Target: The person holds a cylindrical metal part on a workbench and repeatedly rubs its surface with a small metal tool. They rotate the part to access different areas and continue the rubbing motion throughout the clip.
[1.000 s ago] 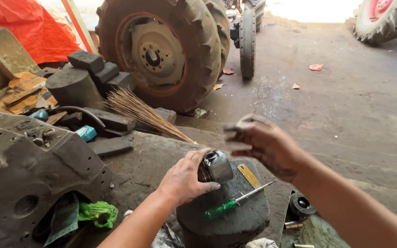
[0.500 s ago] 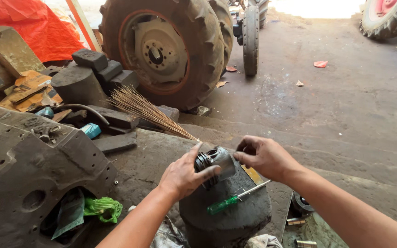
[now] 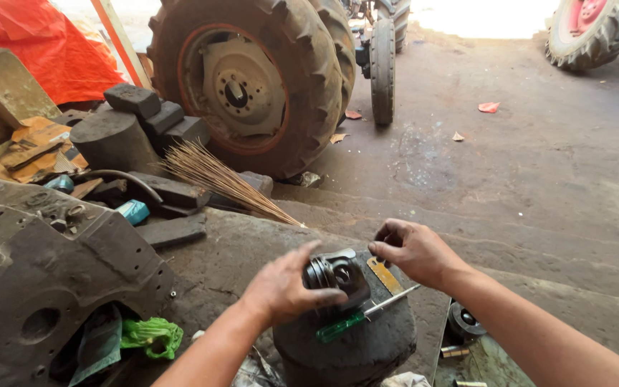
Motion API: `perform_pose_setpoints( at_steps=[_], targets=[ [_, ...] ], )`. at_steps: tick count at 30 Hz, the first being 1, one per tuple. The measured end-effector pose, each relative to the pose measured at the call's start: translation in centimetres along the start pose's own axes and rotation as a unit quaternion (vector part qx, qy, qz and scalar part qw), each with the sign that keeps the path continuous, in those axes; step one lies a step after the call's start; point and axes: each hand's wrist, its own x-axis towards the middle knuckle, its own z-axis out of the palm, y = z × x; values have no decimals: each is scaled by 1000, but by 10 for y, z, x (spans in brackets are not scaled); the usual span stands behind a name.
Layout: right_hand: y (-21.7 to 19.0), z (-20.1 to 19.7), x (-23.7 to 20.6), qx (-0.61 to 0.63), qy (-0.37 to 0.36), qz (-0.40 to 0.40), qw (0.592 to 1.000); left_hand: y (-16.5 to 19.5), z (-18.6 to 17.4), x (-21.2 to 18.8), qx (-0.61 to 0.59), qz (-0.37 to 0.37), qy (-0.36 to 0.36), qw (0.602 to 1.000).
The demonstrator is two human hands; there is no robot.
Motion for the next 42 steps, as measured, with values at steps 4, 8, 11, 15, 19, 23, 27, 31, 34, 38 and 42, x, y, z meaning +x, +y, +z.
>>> perform_pose_setpoints(
  at_steps=[4,8,11,15,19,23,27,31,34,38,42],
  targets=[
    [3,1,1,21,-4,-1,1000,1,7,-3,-47,-41,-43,997],
    [9,4,4,49,6,1,999,-2,12,2,-16,-3,18,1000],
    [14,11,8,99,5,8,995,-10,8,13,-21,-3,85,996],
    [19,25,14,177,-2,49,983,-19,5,17,-18,20,87,996],
    [20,29,17,266,-14,101,959,-16,9,15,-25,-66,22,997],
    [16,29,16,272,-36,110,955,-11,4,13,-52,-124,-41,990],
    [8,34,13,293,-48,97,950,-4,2,11,-34,-142,-60,988],
    [-1,40,11,312,-33,93,945,-4,5,6,-35,-128,-74,988],
    [-5,45,12,330,-33,77,940,-11,8,0,-42,-82,-30,995],
    [-1,52,18,320,-16,47,946,-17,12,-4,108,-1,73,991],
    [16,54,24,285,3,24,958,-11,16,-6,167,98,178,965]
  ],
)
